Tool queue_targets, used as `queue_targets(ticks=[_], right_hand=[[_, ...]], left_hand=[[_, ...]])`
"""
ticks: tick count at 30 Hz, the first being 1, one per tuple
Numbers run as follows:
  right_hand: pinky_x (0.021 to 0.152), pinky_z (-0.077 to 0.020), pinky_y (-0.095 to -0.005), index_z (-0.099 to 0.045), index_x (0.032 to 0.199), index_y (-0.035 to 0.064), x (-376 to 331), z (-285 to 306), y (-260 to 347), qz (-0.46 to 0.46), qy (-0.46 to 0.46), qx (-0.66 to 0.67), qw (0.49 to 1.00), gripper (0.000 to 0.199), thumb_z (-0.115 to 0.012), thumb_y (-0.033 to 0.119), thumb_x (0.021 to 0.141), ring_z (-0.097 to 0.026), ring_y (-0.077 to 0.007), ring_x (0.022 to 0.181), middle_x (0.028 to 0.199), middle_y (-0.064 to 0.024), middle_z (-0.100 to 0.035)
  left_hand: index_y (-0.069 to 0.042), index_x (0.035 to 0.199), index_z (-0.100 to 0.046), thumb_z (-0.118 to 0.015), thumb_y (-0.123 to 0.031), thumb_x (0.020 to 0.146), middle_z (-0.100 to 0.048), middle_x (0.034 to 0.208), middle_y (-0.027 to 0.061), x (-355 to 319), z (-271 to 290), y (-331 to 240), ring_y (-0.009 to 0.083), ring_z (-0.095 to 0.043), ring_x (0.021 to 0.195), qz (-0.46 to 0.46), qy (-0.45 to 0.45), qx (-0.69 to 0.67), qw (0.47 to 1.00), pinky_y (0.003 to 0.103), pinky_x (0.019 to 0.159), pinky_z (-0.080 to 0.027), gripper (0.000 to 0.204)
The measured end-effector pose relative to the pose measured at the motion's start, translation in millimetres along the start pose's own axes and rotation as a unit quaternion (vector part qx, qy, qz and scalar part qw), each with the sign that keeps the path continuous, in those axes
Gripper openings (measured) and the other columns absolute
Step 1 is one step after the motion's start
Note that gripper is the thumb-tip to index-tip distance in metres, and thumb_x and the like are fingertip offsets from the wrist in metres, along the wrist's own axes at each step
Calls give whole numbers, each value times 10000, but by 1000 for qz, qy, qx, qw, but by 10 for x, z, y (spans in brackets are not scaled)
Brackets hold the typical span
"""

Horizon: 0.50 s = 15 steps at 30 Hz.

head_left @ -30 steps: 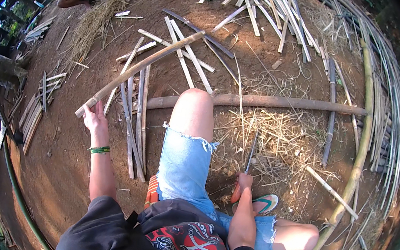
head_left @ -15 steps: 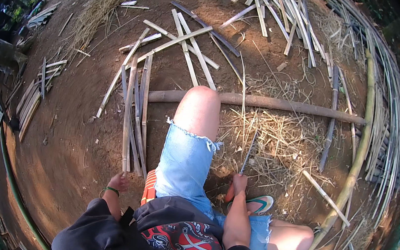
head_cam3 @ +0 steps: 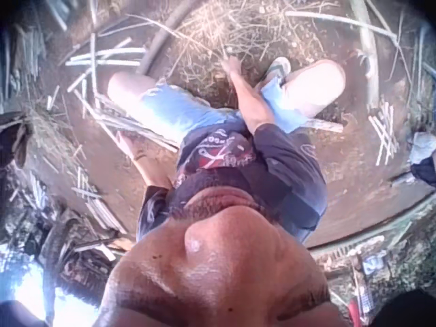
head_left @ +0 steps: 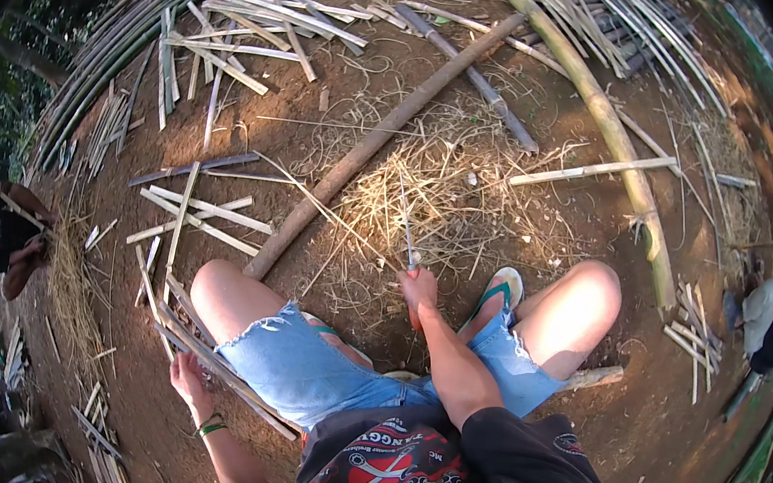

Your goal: The person sits on the ground and uses a machete to shave thin strips from bamboo pieces. They repeatedly hold the bamboo, shave it, and inspect the result, producing a pile of shavings.

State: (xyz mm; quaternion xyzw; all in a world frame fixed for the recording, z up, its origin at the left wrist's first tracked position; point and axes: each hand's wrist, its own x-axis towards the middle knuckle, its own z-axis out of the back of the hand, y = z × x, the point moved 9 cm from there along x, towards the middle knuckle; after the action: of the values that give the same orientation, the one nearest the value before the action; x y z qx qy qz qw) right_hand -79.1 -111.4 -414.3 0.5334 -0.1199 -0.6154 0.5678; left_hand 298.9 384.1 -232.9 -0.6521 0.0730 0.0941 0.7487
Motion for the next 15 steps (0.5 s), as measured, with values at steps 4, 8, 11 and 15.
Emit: queue_targets(ticks=[4,8,11,15], right_hand=[[809,-517,-449,-682,898,24,44,347,444,-27,-77,125,989,295,-721,289,777,-684,-376,868,869,-189,-704],[799,-521,-434,-682,921,33,415,953,597,-37,-246,115,962,242,-726,226,783,-685,-353,842,836,-162,-698],[816,-526,-445,-686,916,38,850,1428,552,-66,-316,115,940,255,-739,222,749,-687,-378,857,862,-176,-711],[810,-531,-479,-683,884,52,1439,2157,331,-68,-403,77,909,246,-747,226,724,-691,-393,846,870,-188,-715]], left_hand=[[1,1296,-538,-568,-322,1023,-633,1244,164,-341,-1174,-1965,245,-611,1166,-204,87,-2,975,365,1031,-477,424],[5,1293,-540,-513,-258,1052,-637,1228,162,-1001,-2517,-2750,234,-617,1148,-291,240,-1,926,368,1041,-470,357],[15,1255,-566,-525,-167,1034,-679,1150,131,-1475,-3526,-2775,196,-636,1081,-317,410,103,849,335,975,-476,289],[-8,1187,-630,-662,-94,898,-722,1052,145,-2024,-4284,-2387,218,-694,952,-377,487,375,693,328,738,-538,303]])
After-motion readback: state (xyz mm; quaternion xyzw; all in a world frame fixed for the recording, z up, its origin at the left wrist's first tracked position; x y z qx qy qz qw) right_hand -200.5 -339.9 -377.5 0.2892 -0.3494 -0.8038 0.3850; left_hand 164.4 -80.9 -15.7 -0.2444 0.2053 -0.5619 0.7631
